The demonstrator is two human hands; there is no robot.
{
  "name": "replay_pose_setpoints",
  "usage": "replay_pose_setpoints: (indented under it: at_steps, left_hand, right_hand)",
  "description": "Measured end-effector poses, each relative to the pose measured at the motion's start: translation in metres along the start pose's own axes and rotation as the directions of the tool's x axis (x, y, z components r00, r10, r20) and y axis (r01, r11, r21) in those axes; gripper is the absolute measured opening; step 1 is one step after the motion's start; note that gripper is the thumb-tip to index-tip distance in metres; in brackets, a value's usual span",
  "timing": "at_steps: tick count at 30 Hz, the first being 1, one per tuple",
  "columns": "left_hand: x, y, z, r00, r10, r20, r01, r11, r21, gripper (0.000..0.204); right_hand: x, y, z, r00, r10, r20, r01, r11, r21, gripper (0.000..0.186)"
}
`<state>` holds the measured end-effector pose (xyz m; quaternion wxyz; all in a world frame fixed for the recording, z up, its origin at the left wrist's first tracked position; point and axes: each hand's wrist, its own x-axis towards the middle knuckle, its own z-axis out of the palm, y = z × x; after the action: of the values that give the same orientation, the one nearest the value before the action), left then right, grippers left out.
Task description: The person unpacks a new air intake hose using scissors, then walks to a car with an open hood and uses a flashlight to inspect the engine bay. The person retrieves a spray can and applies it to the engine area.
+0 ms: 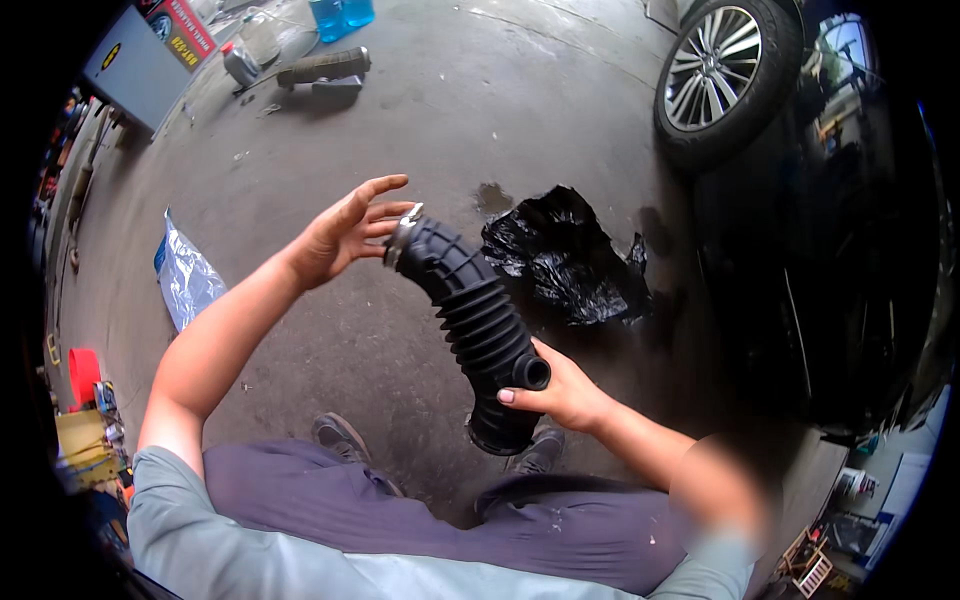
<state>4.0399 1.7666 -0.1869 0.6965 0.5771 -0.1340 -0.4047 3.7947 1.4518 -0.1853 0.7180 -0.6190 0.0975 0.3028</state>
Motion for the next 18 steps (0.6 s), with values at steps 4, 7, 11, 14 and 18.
replay_pose_setpoints:
  at_steps: [4,7,11,14,18]
  left_hand:
    - [-0.009,-0.006,0.009,0.989,0.018,0.148,-0.057,0.963,0.263,0.095]
    - [-0.02,-0.031,0.027,0.998,-0.054,0.033,0.056,0.996,-0.069,0.037]
    - [-0.033,-0.049,0.05,0.981,-0.009,-0.193,-0.01,0.995,-0.095,0.027]
    - [-0.042,-0.039,0.077,0.941,0.07,-0.332,-0.073,0.997,0.004,0.028]
    - [-0.046,-0.041,0.088,0.921,0.186,-0.343,-0.139,0.978,0.156,0.029]
  right_hand:
    - [0.009,0.002,0.006,0.992,-0.01,0.123,0.016,0.998,-0.053,0.078]
    - [0.003,0.01,0.018,0.99,0.058,0.131,-0.078,0.986,0.15,0.067]
    - [0.003,0.011,0.029,0.992,0.111,-0.058,-0.079,0.914,0.398,0.053]
    - [0.007,0.008,0.031,0.984,0.117,-0.133,-0.045,0.891,0.452,0.045]
    - [0.007,0.001,0.032,0.988,0.003,-0.155,0.049,0.944,0.327,0.052]
